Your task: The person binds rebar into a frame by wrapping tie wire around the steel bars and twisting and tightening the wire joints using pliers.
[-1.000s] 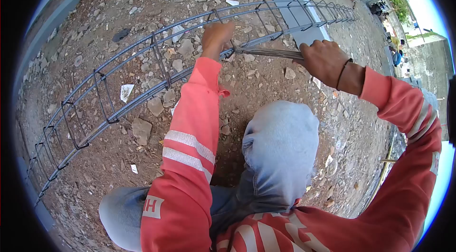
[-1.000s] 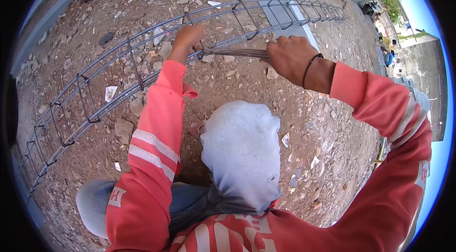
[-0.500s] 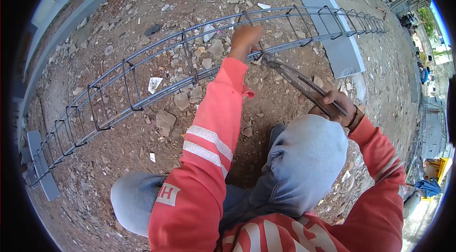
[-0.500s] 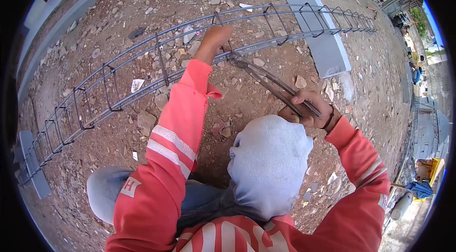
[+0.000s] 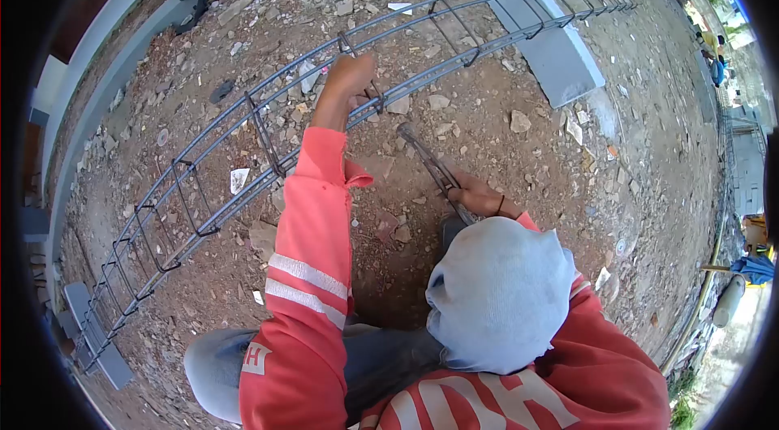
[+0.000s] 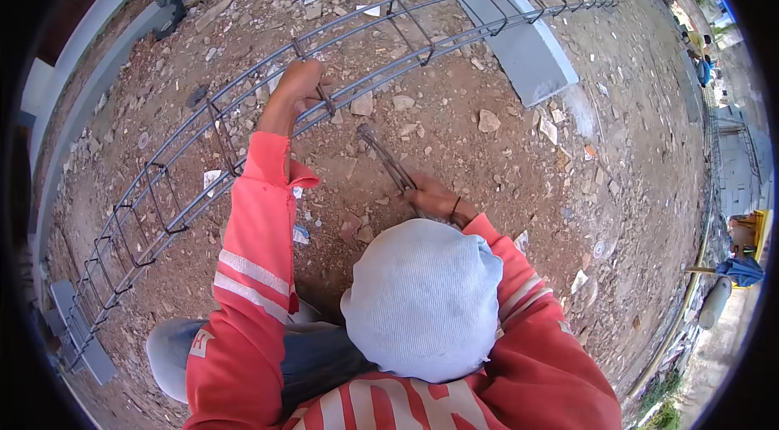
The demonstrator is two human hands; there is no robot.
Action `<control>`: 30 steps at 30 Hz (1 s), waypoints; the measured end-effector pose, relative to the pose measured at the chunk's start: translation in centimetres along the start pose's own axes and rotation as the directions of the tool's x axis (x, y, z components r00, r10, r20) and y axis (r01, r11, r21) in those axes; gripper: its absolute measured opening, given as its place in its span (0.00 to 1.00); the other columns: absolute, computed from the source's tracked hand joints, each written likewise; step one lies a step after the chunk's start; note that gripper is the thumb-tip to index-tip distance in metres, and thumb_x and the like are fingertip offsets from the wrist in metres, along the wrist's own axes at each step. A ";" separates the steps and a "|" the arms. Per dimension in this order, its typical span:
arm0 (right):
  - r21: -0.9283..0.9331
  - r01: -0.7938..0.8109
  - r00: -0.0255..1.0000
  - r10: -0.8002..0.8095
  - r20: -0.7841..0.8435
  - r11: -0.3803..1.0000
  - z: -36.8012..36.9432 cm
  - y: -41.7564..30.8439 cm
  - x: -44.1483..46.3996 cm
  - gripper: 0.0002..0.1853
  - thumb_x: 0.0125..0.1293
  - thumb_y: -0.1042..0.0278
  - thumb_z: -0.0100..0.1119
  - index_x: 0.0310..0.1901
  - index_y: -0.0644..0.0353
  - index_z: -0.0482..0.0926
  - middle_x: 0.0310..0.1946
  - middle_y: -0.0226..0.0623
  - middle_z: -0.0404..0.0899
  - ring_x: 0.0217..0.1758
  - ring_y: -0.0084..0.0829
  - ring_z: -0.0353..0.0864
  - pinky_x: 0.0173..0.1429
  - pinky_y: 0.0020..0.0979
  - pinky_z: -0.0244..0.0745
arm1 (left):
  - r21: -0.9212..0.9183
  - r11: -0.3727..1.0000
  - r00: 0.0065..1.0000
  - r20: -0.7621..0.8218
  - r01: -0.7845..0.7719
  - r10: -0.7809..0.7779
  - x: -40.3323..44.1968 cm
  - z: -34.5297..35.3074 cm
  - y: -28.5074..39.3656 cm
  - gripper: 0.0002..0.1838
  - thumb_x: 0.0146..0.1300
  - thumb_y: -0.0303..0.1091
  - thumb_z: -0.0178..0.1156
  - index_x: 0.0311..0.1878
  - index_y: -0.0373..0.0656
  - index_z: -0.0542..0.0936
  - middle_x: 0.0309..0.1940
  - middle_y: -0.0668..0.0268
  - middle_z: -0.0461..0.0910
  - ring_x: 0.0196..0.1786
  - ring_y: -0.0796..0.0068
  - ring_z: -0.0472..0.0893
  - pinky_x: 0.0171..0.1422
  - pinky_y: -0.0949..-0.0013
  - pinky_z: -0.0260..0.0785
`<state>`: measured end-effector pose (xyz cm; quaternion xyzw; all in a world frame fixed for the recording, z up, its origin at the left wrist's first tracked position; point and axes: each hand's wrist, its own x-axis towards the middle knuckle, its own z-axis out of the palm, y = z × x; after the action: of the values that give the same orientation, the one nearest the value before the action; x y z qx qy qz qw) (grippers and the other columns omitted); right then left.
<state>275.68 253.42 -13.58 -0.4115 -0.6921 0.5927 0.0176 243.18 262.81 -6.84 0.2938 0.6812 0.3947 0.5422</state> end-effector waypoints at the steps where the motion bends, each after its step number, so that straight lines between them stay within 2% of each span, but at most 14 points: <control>1: -0.017 0.057 0.998 -0.056 0.023 0.998 -0.1 -0.6 0.1 0.33 0.60 0.71 0.53 0.70 0.60 0.64 0.58 0.42 0.73 0.60 0.35 0.72 0.66 0.34 0.66 | 0.009 1.000 1.000 0.014 0.000 0.000 0.2 -0.3 -0.1 0.29 0.65 0.33 0.50 0.63 0.22 0.60 0.53 0.41 0.78 0.38 0.49 0.86 0.35 0.55 0.82; 3: -0.035 0.112 0.993 -0.111 0.027 0.993 0.2 -1.0 0.9 0.37 0.59 0.73 0.52 0.74 0.58 0.59 0.60 0.41 0.71 0.63 0.38 0.70 0.69 0.36 0.63 | -0.033 0.999 0.999 0.050 -0.018 0.020 0.1 -0.6 -0.4 0.30 0.66 0.32 0.47 0.66 0.22 0.56 0.56 0.39 0.75 0.39 0.45 0.86 0.39 0.52 0.85; 5: 0.075 0.183 0.983 -0.180 -0.046 0.980 0.5 0.0 1.7 0.30 0.57 0.75 0.53 0.65 0.59 0.66 0.48 0.39 0.74 0.53 0.36 0.73 0.61 0.36 0.68 | -0.101 0.995 1.000 0.013 -0.017 0.018 -1.0 -0.3 -0.2 0.29 0.66 0.31 0.46 0.66 0.22 0.57 0.56 0.37 0.75 0.39 0.46 0.86 0.38 0.54 0.85; 6: 0.073 0.168 0.984 -0.162 -0.078 0.983 0.6 0.4 1.8 0.30 0.57 0.75 0.53 0.65 0.59 0.66 0.48 0.39 0.74 0.53 0.36 0.73 0.61 0.36 0.68 | -0.090 0.996 1.000 0.023 -0.006 0.008 -1.0 -0.5 -0.2 0.29 0.65 0.31 0.46 0.65 0.22 0.57 0.56 0.37 0.76 0.39 0.47 0.86 0.38 0.54 0.85; 8: -0.072 0.247 0.933 -0.257 -0.253 0.966 0.9 0.7 2.2 0.16 0.55 0.76 0.55 0.47 0.61 0.70 0.35 0.38 0.70 0.41 0.36 0.72 0.49 0.37 0.69 | -0.077 0.997 0.999 0.045 0.004 -0.001 -0.9 -0.1 -0.2 0.28 0.65 0.30 0.46 0.65 0.22 0.58 0.55 0.38 0.76 0.39 0.47 0.86 0.38 0.55 0.85; 10: -0.143 0.203 0.916 -0.239 -0.322 0.969 0.9 1.2 2.1 0.12 0.53 0.75 0.55 0.41 0.62 0.69 0.33 0.42 0.68 0.38 0.41 0.71 0.46 0.40 0.68 | -0.030 0.999 1.000 0.001 -0.028 0.028 -1.4 -0.5 0.0 0.22 0.60 0.32 0.53 0.50 0.20 0.70 0.44 0.42 0.79 0.34 0.57 0.86 0.31 0.60 0.81; 12: -0.210 0.177 0.902 -0.243 -0.355 0.962 1.3 1.3 2.5 0.09 0.50 0.75 0.55 0.34 0.62 0.68 0.31 0.45 0.67 0.35 0.47 0.70 0.43 0.43 0.67 | -0.045 0.999 0.999 -0.034 -0.011 0.010 -2.6 -0.3 0.5 0.23 0.63 0.31 0.51 0.56 0.23 0.65 0.49 0.42 0.78 0.35 0.55 0.86 0.35 0.58 0.83; 14: -0.226 0.156 0.816 -0.255 -0.520 0.962 1.4 0.7 2.0 0.08 0.49 0.75 0.56 0.29 0.62 0.67 0.29 0.46 0.66 0.32 0.49 0.69 0.39 0.44 0.66 | -0.055 0.998 0.997 -0.072 0.004 -0.008 -3.4 0.3 0.8 0.25 0.65 0.30 0.49 0.63 0.25 0.60 0.55 0.41 0.77 0.37 0.53 0.86 0.38 0.56 0.84; 17: -0.296 0.128 0.800 -0.275 -0.533 0.946 0.7 -0.6 0.6 0.09 0.48 0.76 0.56 0.28 0.63 0.65 0.29 0.48 0.67 0.32 0.54 0.70 0.35 0.47 0.65 | -0.177 0.984 0.997 -0.076 0.013 -0.027 -4.1 0.3 1.0 0.26 0.65 0.30 0.51 0.64 0.27 0.60 0.55 0.43 0.77 0.36 0.56 0.86 0.36 0.58 0.82; 19: -0.315 0.080 0.843 -0.232 -0.485 0.946 -0.5 -2.4 -0.9 0.08 0.49 0.77 0.56 0.29 0.63 0.66 0.30 0.50 0.68 0.33 0.56 0.71 0.35 0.49 0.65 | -0.113 0.992 0.992 -0.119 -0.058 0.045 -3.6 0.7 -0.4 0.30 0.64 0.32 0.53 0.67 0.28 0.59 0.56 0.45 0.76 0.36 0.58 0.86 0.35 0.62 0.80; 24: -0.388 -0.077 0.910 -0.095 -0.403 0.918 -2.2 -5.8 -2.8 0.08 0.57 0.80 0.51 0.39 0.63 0.69 0.34 0.58 0.73 0.37 0.66 0.73 0.38 0.59 0.66 | 0.038 0.998 0.986 -0.165 0.041 -0.034 -3.1 0.8 -0.8 0.38 0.63 0.35 0.56 0.72 0.30 0.54 0.49 0.49 0.81 0.37 0.61 0.86 0.40 0.61 0.78; 26: -0.401 -0.096 0.934 -0.057 -0.352 0.911 -3.1 -8.3 -3.6 0.10 0.56 0.82 0.50 0.41 0.64 0.69 0.33 0.56 0.72 0.37 0.64 0.73 0.39 0.58 0.66 | 0.332 0.935 0.968 -0.250 0.121 -0.037 -4.9 0.8 2.2 0.38 0.63 0.43 0.55 0.71 0.31 0.59 0.45 0.40 0.81 0.42 0.43 0.84 0.54 0.50 0.75; 27: -0.461 -0.053 0.939 -0.113 -0.324 0.886 -3.5 -9.5 -4.1 0.10 0.56 0.83 0.49 0.41 0.65 0.69 0.33 0.55 0.71 0.36 0.63 0.72 0.39 0.57 0.66 | 0.347 0.914 0.948 -0.302 0.210 -0.103 -6.0 0.9 3.7 0.36 0.63 0.44 0.55 0.68 0.30 0.63 0.45 0.38 0.80 0.46 0.38 0.82 0.55 0.46 0.74; 30: -0.555 0.006 0.953 -0.172 -0.248 0.832 -4.8 -13.1 -6.1 0.11 0.54 0.84 0.49 0.40 0.67 0.70 0.30 0.49 0.68 0.35 0.58 0.71 0.40 0.53 0.66 | 0.353 0.931 0.881 -0.465 0.094 0.088 -9.0 1.2 3.2 0.37 0.59 0.51 0.63 0.62 0.30 0.67 0.48 0.39 0.79 0.49 0.39 0.81 0.52 0.46 0.76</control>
<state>275.03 254.20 1.61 -0.4478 -0.8411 0.3021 0.0274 246.38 257.29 0.36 0.2828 0.8545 0.3199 0.2959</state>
